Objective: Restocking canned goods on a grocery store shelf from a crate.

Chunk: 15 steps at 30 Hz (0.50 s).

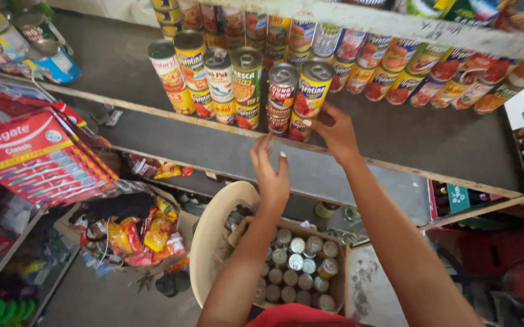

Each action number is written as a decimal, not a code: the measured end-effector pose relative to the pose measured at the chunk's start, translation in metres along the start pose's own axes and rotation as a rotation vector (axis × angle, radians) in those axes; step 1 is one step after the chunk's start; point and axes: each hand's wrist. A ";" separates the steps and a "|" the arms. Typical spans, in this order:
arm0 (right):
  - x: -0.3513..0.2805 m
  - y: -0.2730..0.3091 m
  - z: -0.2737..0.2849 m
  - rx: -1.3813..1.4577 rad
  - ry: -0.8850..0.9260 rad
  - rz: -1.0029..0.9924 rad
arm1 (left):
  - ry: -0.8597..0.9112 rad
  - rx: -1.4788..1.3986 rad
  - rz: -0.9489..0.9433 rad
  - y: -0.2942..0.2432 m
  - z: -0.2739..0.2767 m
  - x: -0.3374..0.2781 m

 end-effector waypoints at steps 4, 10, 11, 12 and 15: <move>-0.035 -0.021 -0.009 0.003 -0.075 0.087 | -0.002 0.055 0.080 0.029 0.033 -0.042; -0.143 -0.088 -0.049 -0.215 -0.399 0.239 | 0.039 0.225 0.450 0.119 0.109 -0.173; -0.165 -0.103 -0.057 -0.300 -0.329 0.228 | 0.068 0.309 0.496 0.129 0.122 -0.199; -0.172 -0.117 -0.064 -0.377 -0.260 0.246 | 0.090 0.385 0.517 0.147 0.129 -0.211; -0.213 -0.197 -0.087 -0.456 0.019 0.079 | 0.326 0.631 0.837 0.187 0.146 -0.267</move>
Point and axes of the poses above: each hand's wrist, its own x-axis towards the middle knuckle, its own z-axis out of the back of the hand, y = z × x, and after that the axes turned 5 degrees about -z, right-handed
